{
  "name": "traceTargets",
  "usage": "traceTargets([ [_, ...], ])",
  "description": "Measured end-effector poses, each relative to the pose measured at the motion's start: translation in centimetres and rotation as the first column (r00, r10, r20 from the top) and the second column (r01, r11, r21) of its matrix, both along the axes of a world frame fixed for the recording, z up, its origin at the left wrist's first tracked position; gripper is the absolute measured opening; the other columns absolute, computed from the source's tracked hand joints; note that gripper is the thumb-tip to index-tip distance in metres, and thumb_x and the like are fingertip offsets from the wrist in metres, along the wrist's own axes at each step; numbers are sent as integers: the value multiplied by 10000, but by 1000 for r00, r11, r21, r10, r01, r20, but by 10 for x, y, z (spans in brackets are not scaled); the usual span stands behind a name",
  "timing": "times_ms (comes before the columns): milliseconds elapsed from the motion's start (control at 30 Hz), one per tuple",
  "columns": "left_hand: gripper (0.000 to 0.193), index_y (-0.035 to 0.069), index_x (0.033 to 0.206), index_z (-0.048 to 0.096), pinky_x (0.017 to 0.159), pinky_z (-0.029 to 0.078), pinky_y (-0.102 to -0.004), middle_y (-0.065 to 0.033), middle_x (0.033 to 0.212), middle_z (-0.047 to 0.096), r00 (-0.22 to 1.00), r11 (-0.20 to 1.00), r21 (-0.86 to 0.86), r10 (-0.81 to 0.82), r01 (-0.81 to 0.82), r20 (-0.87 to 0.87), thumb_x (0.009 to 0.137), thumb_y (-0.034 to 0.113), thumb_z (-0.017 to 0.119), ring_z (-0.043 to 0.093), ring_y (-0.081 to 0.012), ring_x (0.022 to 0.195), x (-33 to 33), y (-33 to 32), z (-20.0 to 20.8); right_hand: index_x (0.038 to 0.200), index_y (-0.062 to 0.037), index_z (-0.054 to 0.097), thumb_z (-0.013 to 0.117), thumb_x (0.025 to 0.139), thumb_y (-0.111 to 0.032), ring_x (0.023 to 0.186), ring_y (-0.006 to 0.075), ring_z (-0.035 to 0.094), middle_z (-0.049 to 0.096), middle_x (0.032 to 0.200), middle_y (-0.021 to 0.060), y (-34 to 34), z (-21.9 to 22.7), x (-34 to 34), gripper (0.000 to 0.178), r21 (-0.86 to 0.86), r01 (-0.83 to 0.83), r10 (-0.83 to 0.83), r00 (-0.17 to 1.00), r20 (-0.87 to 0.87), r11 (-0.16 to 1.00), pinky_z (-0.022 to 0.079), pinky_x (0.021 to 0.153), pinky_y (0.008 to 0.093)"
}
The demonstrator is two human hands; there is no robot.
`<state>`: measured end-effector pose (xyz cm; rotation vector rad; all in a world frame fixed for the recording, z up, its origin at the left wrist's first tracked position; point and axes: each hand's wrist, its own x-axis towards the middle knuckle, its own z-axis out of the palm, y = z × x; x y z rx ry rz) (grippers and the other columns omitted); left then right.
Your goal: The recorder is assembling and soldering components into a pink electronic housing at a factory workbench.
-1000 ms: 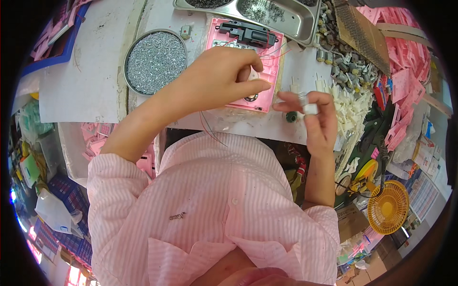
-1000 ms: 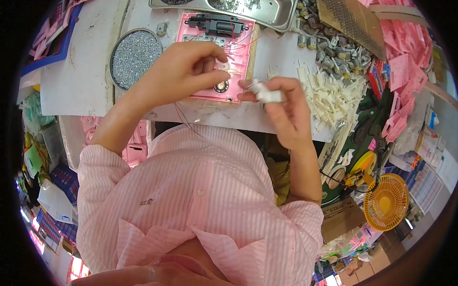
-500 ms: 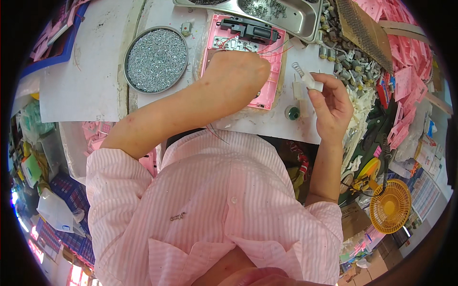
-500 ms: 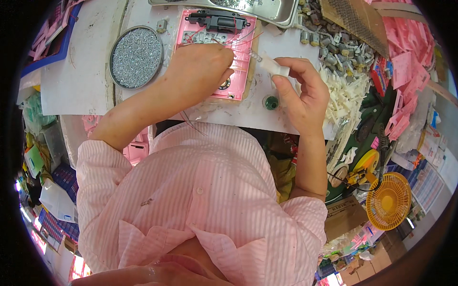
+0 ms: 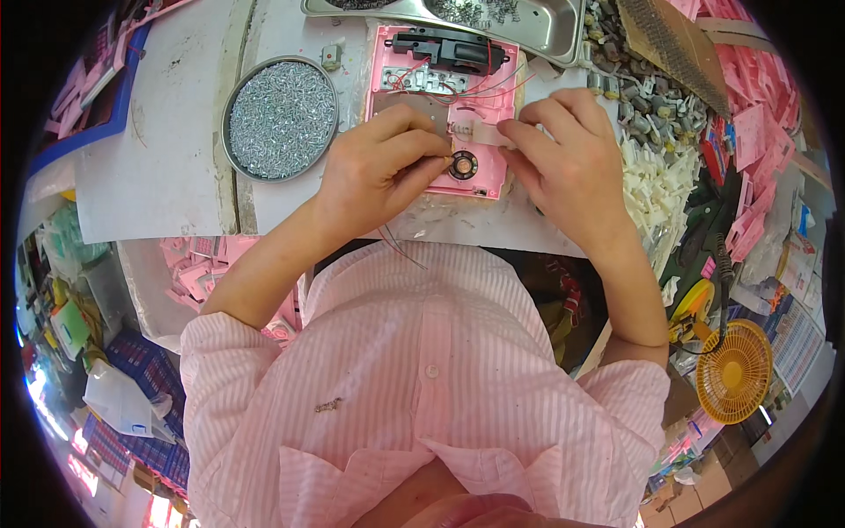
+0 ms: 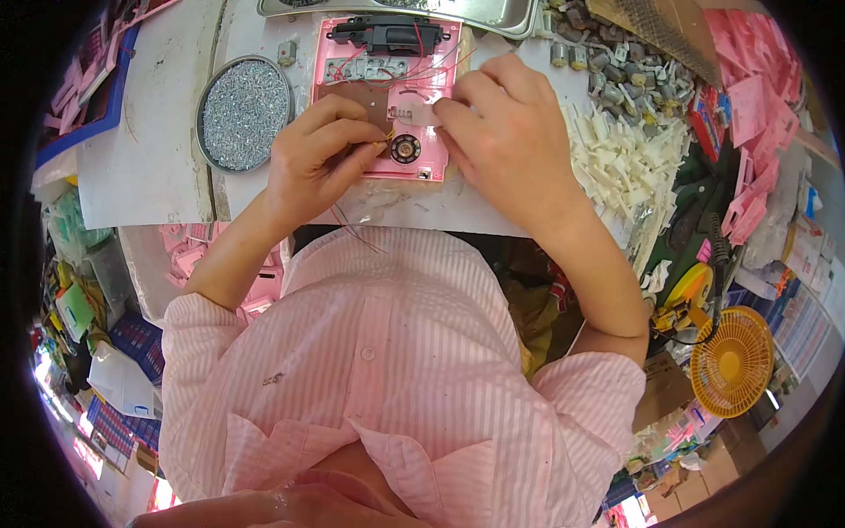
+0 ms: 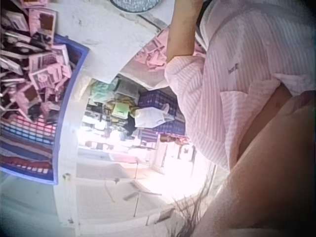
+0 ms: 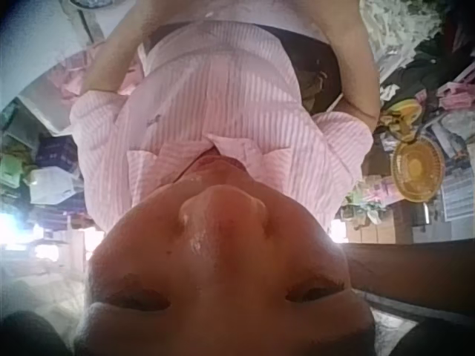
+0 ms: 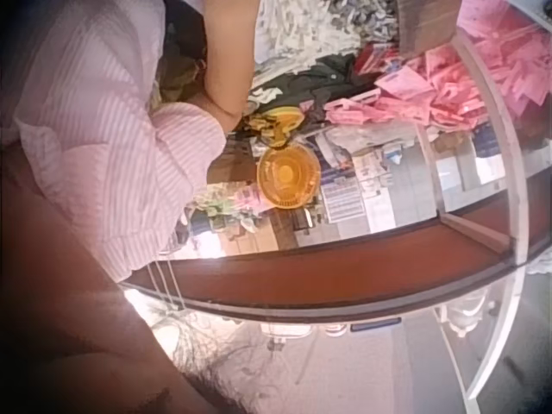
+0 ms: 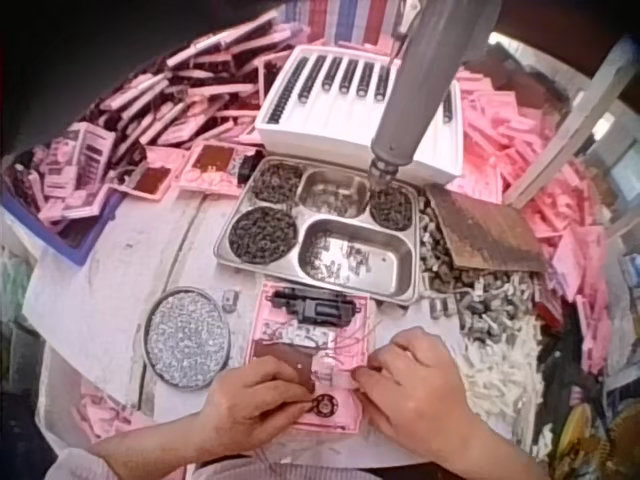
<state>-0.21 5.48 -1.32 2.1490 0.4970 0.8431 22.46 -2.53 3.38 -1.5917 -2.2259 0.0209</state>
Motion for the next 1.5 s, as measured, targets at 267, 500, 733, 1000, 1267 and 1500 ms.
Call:
traceTargets([
  [267, 173, 64, 983, 624, 661, 541, -338, -71, 1031, 665, 998, 999, 43, -2, 4, -63, 829, 63, 704, 674, -249, 845, 2, 1, -2, 967, -63, 711, 796, 667, -73, 898, 275, 580, 645, 941, 50, 9, -31, 18, 313, -38, -92, 74, 939, -336, 995, 484, 752, 374],
  [500, 141, 103, 1014, 632, 681, 556, -344, -20, 1108, 686, 973, 971, 207, -68, 116, -223, 880, 134, 666, 676, -229, 884, 7, 5, 0, 909, -71, 696, 762, 712, -119, 898, 277, 578, 642, 916, 44, 13, -26, 0, 213, -110, -45, 22, 979, -202, 993, 483, 794, 386],
  [733, 138, 108, 1018, 632, 680, 554, -349, -7, 1114, 687, 964, 969, 220, -50, 110, -263, 890, 149, 666, 664, -229, 895, 13, 3, 8, 909, -89, 723, 779, 775, -213, 879, 277, 588, 654, 886, 66, 5, -23, 61, 191, 39, 351, -338, 923, -185, 936, 471, 822, 386],
  [1000, 233, 46, 1079, 637, 618, 512, -300, -86, 1061, 685, 974, 949, -303, -145, 87, -173, 889, 170, 690, 656, -156, 760, 16, 14, 30, 898, -103, 689, 702, 795, -308, 744, 255, 608, 625, 700, 46, 5, -23, 80, 229, -65, 537, -527, 841, 122, 841, 422, 781, 426],
  [1267, 212, 29, 1113, 633, 619, 472, -203, 10, 881, 631, 955, 817, -518, -296, 254, 1, 917, 78, 697, 569, -36, 751, 70, 25, 46, 1024, -82, 665, 738, 785, -68, 654, 188, 662, 702, 724, 36, -29, 6, 25, 250, -122, 223, -254, 817, -517, 967, 496, 660, 296],
  [1500, 118, 51, 905, 665, 560, 486, -348, -101, 766, 640, 951, 931, 202, -286, 304, -114, 842, 130, 727, 621, -270, 628, 80, 22, 50, 1083, -48, 672, 713, 824, -27, 727, 159, 715, 737, 793, 95, -47, -7, 27, 263, -336, 130, -355, 498, -791, 933, 519, 656, 258],
])
